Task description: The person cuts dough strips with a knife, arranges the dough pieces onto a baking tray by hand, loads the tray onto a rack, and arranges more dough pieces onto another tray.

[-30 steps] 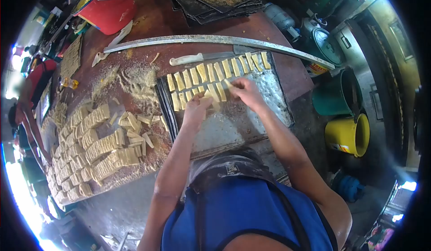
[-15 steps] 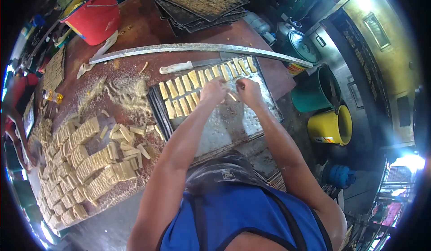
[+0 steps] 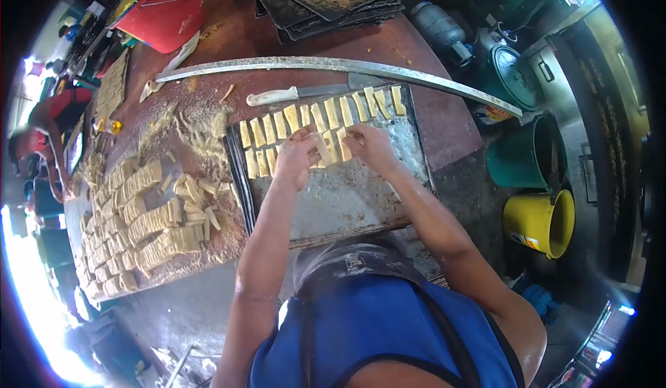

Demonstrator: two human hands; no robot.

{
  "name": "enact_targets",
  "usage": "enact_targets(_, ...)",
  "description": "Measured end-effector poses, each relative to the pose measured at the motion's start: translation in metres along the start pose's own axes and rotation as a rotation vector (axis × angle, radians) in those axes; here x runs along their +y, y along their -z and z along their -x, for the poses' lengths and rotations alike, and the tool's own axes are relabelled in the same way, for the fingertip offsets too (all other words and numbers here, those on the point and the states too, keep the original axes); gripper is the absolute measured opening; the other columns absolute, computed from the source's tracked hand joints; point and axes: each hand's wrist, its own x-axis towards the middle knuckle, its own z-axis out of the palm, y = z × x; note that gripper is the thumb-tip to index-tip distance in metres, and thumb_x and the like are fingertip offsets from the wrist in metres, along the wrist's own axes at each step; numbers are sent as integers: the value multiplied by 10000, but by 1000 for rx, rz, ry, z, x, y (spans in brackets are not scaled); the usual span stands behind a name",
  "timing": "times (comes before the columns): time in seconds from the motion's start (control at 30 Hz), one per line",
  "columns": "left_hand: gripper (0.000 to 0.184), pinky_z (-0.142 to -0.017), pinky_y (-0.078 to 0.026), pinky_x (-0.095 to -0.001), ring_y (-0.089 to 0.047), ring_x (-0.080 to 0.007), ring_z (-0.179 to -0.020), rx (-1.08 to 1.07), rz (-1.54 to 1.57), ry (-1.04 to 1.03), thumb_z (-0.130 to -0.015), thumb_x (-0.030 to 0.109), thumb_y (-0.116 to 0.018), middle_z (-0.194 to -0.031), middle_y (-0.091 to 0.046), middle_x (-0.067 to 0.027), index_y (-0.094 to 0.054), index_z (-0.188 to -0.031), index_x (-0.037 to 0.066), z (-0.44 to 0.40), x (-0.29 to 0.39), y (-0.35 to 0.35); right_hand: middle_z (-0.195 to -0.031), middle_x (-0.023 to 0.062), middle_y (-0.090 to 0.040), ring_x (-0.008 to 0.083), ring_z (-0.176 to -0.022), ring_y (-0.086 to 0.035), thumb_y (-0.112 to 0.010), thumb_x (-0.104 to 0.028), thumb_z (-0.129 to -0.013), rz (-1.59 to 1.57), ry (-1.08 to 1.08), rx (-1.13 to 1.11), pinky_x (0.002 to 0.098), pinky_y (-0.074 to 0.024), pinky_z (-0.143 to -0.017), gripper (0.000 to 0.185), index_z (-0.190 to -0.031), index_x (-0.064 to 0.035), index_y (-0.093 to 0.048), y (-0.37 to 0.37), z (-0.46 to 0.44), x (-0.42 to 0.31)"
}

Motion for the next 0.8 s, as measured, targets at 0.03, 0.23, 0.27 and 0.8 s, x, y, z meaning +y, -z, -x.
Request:
enact_targets(0.03, 313, -836, -587, -333, -663, -186, -996, 30, 22, -7, -956, 32, -562, -1127, -627, -94, -535, -1267, 6, 2, -1, -7, -860, 158, -719, 280, -783, -704, -736, -201, -829, -42, 28, -7, 379, -554, -745, 304, -1067, -21, -683, 8, 3, -5)
enact_targets(0.23, 337, -822, -579, -304, -665, -154, -935, -14, -63, -27, -929, 111, -673, -1059, -669, -70, -552, -1232, 27, 7, -9, -46, -1049, 155, -700, 219, -860, -689, -755, -147, -814, -612, -215, -265, 343, -558, -770, 421, -1173, 17, -610, 14, 6, 7)
enact_targets(0.27, 337, -809, -565, -320, -661, -168, -913, 22, -173, -62, -885, 143, -730, -1078, -678, -62, -620, -1191, 53, -1, -17, -39, -1049, 155, -700, 219, -860, -689, -755, -147, -814, -616, -214, -267, 343, -558, -770, 421, -1173, 17, -610, 19, 5, 10)
enact_targets(0.8, 421, -1043, -402, -459, -569, -276, -1201, 45, -1299, -796, -805, 281, -762, -1227, -652, -76, -680, -1188, 126, 19, -36, 13, -802, 223, -674, 404, -785, -671, -630, -85, -839, 129, 158, 160, 444, -511, -665, 108, -877, -13, -701, 3, -7, 18)
